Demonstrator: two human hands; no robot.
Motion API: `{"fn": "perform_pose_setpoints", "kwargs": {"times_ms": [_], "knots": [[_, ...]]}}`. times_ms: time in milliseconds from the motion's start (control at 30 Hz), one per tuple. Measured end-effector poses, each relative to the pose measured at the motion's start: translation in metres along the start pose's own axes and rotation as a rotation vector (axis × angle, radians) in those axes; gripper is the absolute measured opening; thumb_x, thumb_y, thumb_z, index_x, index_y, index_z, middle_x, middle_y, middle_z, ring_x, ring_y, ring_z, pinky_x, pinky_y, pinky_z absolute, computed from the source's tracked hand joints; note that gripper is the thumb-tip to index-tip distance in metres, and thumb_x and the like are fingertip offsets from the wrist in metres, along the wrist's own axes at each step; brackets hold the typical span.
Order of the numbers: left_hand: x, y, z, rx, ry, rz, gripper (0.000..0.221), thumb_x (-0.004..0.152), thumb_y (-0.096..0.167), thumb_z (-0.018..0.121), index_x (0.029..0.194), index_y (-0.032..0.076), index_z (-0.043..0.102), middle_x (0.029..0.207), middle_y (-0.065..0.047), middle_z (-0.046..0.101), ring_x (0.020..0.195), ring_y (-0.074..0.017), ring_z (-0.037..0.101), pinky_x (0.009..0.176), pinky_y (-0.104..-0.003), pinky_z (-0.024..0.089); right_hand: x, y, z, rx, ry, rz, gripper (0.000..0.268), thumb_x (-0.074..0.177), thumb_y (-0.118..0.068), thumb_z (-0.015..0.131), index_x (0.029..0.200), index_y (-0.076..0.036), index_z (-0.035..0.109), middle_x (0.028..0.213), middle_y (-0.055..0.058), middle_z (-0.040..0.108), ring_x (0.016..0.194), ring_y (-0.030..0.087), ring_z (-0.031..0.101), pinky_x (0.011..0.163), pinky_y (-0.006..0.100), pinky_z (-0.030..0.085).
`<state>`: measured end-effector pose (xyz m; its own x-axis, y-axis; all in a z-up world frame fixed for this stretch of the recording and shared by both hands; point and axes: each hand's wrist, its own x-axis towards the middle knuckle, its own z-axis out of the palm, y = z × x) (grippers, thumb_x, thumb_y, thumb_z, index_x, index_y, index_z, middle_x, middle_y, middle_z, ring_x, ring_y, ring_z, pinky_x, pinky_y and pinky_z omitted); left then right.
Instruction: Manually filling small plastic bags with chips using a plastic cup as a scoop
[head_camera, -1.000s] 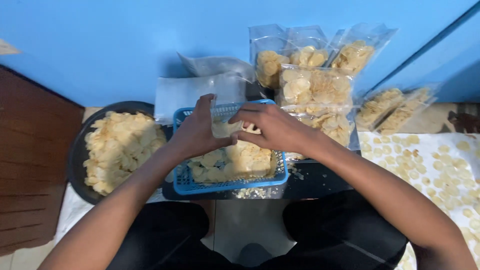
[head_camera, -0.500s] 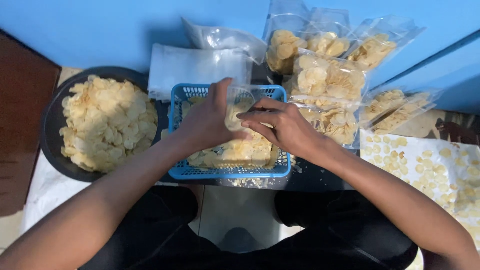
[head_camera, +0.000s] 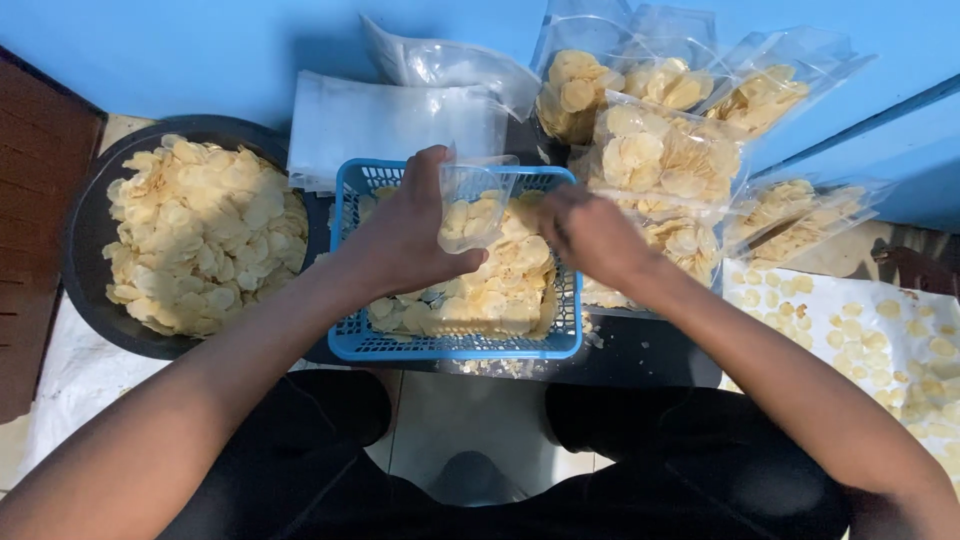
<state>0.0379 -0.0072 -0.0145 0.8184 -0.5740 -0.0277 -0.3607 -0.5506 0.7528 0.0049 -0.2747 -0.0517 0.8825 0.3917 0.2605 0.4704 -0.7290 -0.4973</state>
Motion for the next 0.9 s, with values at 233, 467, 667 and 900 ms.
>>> {"fn": "perform_pose_setpoints", "kwargs": {"times_ms": [233, 467, 667, 900], "knots": [[0.000, 0.007, 0.000, 0.006, -0.013, 0.048, 0.101, 0.079, 0.023, 0.089, 0.148, 0.000, 0.020, 0.143, -0.038, 0.041, 0.106, -0.0680, 0.060, 0.076, -0.073, 0.058, -0.033, 0.065, 0.088, -0.642, -0.383, -0.174, 0.018, 0.084, -0.026, 0.073, 0.096, -0.012, 0.074, 0.087, 0.010, 0.074, 0.082, 0.031, 0.073, 0.066, 0.042, 0.058], [-0.001, 0.003, -0.004, 0.019, -0.026, 0.036, 0.099, 0.079, 0.023, 0.087, 0.149, 0.001, 0.019, 0.144, -0.039, 0.041, 0.104, -0.0677, 0.061, 0.076, -0.073, 0.058, 0.017, 0.018, 0.019, -0.183, -0.503, 0.158, 0.024, 0.091, -0.016, 0.068, 0.089, 0.006, 0.076, 0.082, 0.030, 0.075, 0.079, 0.053, 0.071, 0.069, 0.062, 0.056], [-0.005, 0.003, -0.011, -0.004, -0.041, 0.068, 0.099, 0.080, 0.021, 0.086, 0.149, -0.001, 0.018, 0.145, -0.040, 0.038, 0.110, -0.0705, 0.056, 0.081, -0.080, 0.055, 0.006, 0.003, 0.034, -0.122, -0.574, 0.146, 0.021, 0.094, -0.018, 0.070, 0.114, -0.013, 0.074, 0.091, 0.017, 0.079, 0.088, 0.045, 0.075, 0.079, 0.058, 0.059], [-0.007, -0.001, -0.008, 0.016, -0.066, 0.043, 0.102, 0.079, 0.026, 0.088, 0.149, 0.001, 0.019, 0.147, -0.037, 0.038, 0.109, -0.0683, 0.059, 0.081, -0.075, 0.057, 0.000, 0.017, 0.054, -0.257, -0.512, 0.060, 0.020, 0.092, -0.022, 0.071, 0.109, -0.012, 0.072, 0.106, 0.017, 0.073, 0.084, 0.052, 0.071, 0.071, 0.063, 0.059]]}}
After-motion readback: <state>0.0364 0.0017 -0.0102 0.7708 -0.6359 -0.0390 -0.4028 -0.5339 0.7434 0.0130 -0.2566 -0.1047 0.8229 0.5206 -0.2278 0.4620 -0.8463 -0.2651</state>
